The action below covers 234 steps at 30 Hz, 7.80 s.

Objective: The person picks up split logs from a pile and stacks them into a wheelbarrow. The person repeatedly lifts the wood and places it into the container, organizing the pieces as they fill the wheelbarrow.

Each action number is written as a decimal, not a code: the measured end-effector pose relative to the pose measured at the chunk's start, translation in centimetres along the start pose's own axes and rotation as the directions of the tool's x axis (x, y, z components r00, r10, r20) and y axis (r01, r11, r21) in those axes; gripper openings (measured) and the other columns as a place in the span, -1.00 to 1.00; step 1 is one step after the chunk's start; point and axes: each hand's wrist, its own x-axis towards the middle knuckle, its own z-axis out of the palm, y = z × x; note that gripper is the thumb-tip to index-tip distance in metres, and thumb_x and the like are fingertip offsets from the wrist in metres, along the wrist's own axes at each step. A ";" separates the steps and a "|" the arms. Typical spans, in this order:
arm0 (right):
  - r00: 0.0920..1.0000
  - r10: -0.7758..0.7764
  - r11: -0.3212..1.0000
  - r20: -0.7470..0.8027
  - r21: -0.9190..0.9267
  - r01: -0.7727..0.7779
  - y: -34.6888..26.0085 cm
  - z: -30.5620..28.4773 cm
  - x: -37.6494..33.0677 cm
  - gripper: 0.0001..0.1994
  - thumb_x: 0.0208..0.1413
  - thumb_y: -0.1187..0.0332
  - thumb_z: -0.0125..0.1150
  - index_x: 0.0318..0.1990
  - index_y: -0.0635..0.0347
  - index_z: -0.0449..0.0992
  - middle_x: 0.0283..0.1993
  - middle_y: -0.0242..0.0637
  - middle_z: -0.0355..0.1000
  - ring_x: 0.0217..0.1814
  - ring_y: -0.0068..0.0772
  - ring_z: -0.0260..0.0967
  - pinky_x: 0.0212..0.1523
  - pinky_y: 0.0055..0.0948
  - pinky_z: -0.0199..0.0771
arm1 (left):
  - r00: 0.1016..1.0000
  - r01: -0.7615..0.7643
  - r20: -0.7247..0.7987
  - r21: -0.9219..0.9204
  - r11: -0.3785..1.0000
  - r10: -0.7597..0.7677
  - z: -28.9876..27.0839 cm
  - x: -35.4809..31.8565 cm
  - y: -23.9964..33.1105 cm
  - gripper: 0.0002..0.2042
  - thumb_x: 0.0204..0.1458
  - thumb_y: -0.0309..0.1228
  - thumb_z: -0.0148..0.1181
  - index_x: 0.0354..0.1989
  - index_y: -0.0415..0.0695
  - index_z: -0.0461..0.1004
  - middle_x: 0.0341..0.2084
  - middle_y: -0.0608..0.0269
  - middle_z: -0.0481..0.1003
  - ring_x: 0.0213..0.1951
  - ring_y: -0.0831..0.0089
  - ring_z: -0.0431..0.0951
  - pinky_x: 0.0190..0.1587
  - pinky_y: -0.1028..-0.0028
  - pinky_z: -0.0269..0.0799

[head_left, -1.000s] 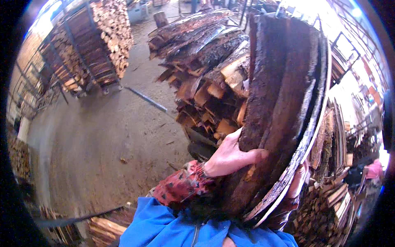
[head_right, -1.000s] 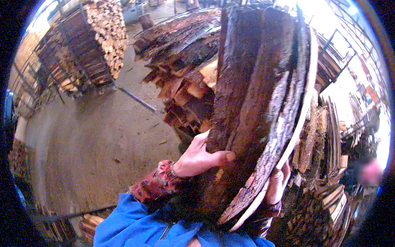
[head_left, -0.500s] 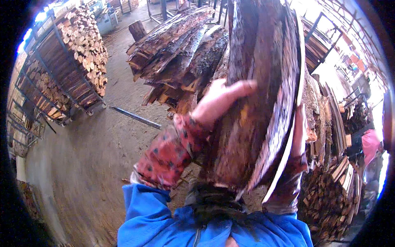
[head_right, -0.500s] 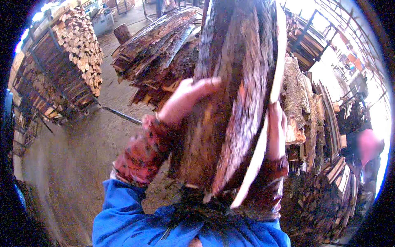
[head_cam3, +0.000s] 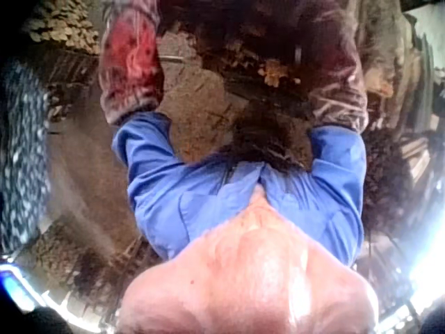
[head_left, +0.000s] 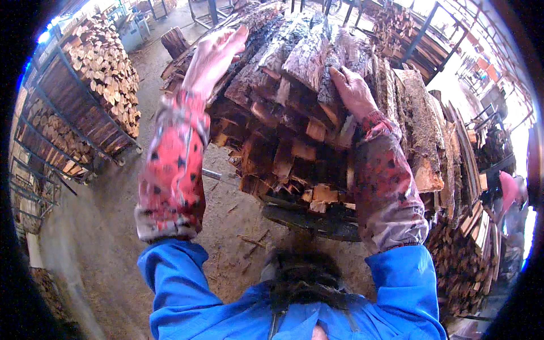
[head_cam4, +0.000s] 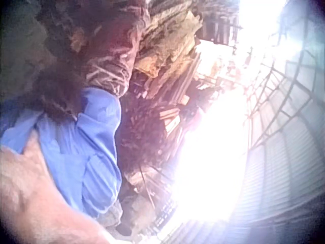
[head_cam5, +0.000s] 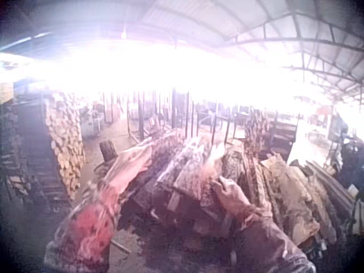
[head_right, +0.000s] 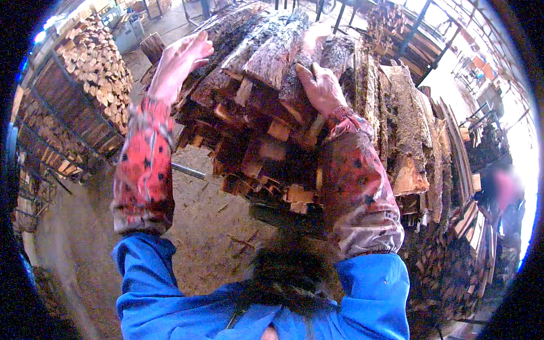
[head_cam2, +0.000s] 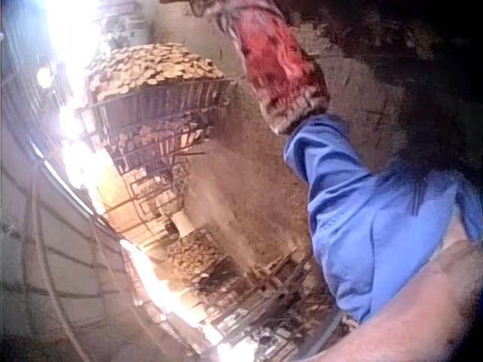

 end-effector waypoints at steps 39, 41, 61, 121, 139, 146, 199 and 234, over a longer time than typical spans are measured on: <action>0.999 -0.019 0.966 0.047 0.257 0.007 -3.7 -6.9 -10.1 -0.64 0.00 0.29 0.24 -0.09 0.34 0.49 -0.26 -0.03 0.54 -0.23 -0.19 0.53 -0.19 -0.33 0.50 | 0.767 -0.535 -0.131 0.408 0.740 0.628 11.1 -17.5 -0.7 -0.33 -0.06 -0.40 0.37 0.24 -0.25 0.20 0.17 -0.03 0.32 0.23 0.00 0.23 0.24 0.13 0.16; 0.989 0.046 0.997 0.137 0.051 -0.053 -4.6 -7.1 -10.5 -0.66 0.02 0.21 0.21 -0.12 0.27 0.49 -0.27 0.04 0.51 -0.20 -0.03 0.51 -0.18 -0.21 0.49 | 0.747 -0.553 -0.141 0.411 0.725 0.650 11.3 -18.1 -0.5 -0.29 -0.08 -0.41 0.38 0.26 -0.24 0.16 0.12 -0.08 0.33 0.17 -0.07 0.26 0.19 0.07 0.19; 0.965 0.253 0.897 0.062 0.359 -0.258 6.7 -20.6 -41.2 -0.74 0.03 0.31 0.31 -0.15 0.24 0.56 -0.32 -0.07 0.50 -0.35 -0.06 0.49 -0.35 -0.26 0.50 | 0.975 0.090 0.156 0.373 0.923 -0.158 26.2 -44.8 -9.8 -0.75 -0.08 -0.47 0.30 -0.21 -0.18 0.44 -0.29 0.12 0.51 -0.24 0.24 0.52 -0.17 0.30 0.43; -0.645 0.764 -0.435 -0.008 0.733 -0.524 21.0 -18.3 -107.5 -0.75 0.12 0.18 0.20 -0.40 0.17 0.57 -0.53 -0.39 0.45 -0.53 -0.52 0.32 -0.52 -0.41 0.32 | -0.189 -0.336 0.891 0.337 0.880 -0.414 90.5 -57.6 -13.0 -0.60 -0.21 -0.09 0.26 -0.45 -0.25 0.58 -0.60 0.05 0.55 -0.43 0.23 0.60 -0.29 0.29 0.48; -0.823 0.563 -0.197 0.079 0.980 -0.040 24.3 -5.8 -119.5 -0.75 0.13 0.21 0.22 -0.34 0.25 0.59 -0.45 -0.38 0.54 -0.41 -0.49 0.44 -0.42 -0.37 0.41 | -0.474 -0.415 0.789 0.191 0.890 -0.391 110.9 -69.2 -9.5 -0.60 -0.12 -0.04 0.27 -0.49 -0.22 0.59 -0.65 0.12 0.55 -0.52 0.34 0.59 -0.40 0.30 0.47; -0.795 0.560 -0.576 0.232 0.799 -0.173 24.2 -29.0 -121.1 -0.49 0.00 -0.09 0.21 -0.18 0.25 0.59 -0.20 0.07 0.51 -0.14 0.01 0.48 -0.14 -0.09 0.48 | -0.422 -0.395 0.710 0.416 0.819 -0.564 113.6 -75.9 -2.3 -0.67 0.01 -0.22 0.25 -0.34 -0.33 0.57 -0.50 0.18 0.60 -0.48 0.46 0.58 -0.50 0.48 0.51; -0.959 0.243 -0.262 0.149 0.962 0.083 22.5 -58.1 -155.6 -0.60 0.13 0.03 0.13 -0.06 0.15 0.56 -0.30 -0.16 0.52 -0.32 -0.27 0.49 -0.32 -0.24 0.49 | -0.984 -0.174 -0.117 0.773 0.610 -0.132 152.3 -132.4 16.0 -0.54 0.19 -0.04 -0.02 0.11 -0.12 0.35 0.07 0.08 0.43 -0.12 0.10 0.49 -0.12 0.05 0.43; -0.634 -0.199 -0.790 -0.747 0.505 -0.347 19.8 -117.5 -198.3 -0.35 0.11 -0.08 0.12 0.17 0.30 0.34 -0.08 0.14 0.42 -0.03 0.08 0.42 -0.05 -0.11 0.41 | -0.883 0.005 0.407 -0.487 0.874 0.232 164.7 -151.6 32.2 -0.79 0.08 -0.26 0.16 -0.33 -0.14 0.58 -0.64 0.29 0.54 -0.62 0.44 0.50 -0.52 0.37 0.42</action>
